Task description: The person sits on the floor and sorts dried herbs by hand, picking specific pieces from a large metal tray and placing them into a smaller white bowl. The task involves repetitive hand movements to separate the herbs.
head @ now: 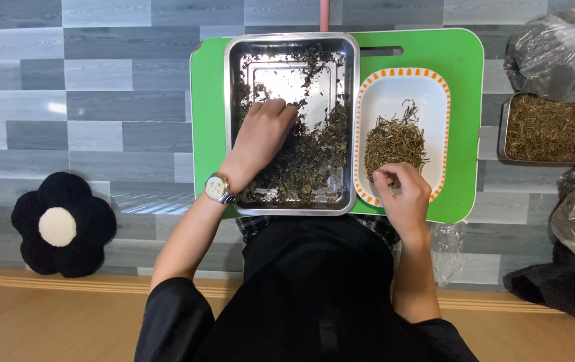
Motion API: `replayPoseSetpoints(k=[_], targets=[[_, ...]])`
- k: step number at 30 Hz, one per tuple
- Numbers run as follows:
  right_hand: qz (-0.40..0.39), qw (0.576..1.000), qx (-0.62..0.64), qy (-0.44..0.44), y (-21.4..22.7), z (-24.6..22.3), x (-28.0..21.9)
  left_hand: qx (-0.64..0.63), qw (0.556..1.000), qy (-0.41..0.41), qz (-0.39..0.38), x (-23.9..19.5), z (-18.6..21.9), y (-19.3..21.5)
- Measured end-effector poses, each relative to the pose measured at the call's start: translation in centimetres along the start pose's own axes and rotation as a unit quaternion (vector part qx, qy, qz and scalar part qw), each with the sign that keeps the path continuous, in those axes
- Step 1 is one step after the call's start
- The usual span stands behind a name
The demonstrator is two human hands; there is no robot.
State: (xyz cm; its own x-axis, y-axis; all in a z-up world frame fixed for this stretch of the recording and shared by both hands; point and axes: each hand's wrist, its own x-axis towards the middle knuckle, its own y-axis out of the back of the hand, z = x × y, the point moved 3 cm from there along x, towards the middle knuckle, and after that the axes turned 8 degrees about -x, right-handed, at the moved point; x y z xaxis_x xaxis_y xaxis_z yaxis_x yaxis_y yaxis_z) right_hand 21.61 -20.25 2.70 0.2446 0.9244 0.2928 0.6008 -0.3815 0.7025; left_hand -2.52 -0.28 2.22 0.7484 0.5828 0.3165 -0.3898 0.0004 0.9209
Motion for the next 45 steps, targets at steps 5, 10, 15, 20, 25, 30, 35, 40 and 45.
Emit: replayPoseSetpoints(k=[5, 10, 15, 20, 25, 30, 35, 40, 45], targets=[[-0.009, 1.000, -0.010, -0.003, 0.3, -0.3, 0.1, -0.091, 0.995, 0.037, -0.030, 3.9, 1.0, 0.7], [-0.016, 1.000, -0.009, -0.014, -0.4, 1.5, -0.5, -0.152, 0.986, 0.039, -0.063, 5.4, 2.0, -2.4], [-0.016, 1.000, -0.001, -0.012, 0.4, 0.2, 0.0, -0.188, 0.955, 0.027, -0.226, 6.9, 5.4, -1.0], [-0.015, 1.000, 0.000, -0.012, 0.0, 0.9, -0.3, -0.174, 0.965, 0.002, -0.197, 5.1, 5.4, -4.0], [-0.017, 1.000, -0.003, -0.014, 0.4, 0.0, 0.1, -0.149, 0.975, -0.013, -0.164, 5.2, 3.5, -6.9], [-0.015, 1.000, 0.002, -0.017, 0.0, 0.6, -0.2, -0.124, 0.987, 0.020, -0.105, 6.7, 0.6, -5.6], [-0.021, 0.999, -0.015, -0.018, 0.6, -1.0, 0.4, -0.152, 0.987, 0.045, -0.028, 6.9, -0.4, -1.5], [-0.026, 0.999, -0.026, -0.021, 0.3, -0.8, 0.4, -0.122, 0.990, 0.070, -0.025, 4.1, -0.3, -0.7], [-0.037, 0.999, -0.009, 0.004, -0.4, 0.2, 0.1, -0.087, 0.966, 0.066, -0.235, 0.0, 4.7, 1.9]])
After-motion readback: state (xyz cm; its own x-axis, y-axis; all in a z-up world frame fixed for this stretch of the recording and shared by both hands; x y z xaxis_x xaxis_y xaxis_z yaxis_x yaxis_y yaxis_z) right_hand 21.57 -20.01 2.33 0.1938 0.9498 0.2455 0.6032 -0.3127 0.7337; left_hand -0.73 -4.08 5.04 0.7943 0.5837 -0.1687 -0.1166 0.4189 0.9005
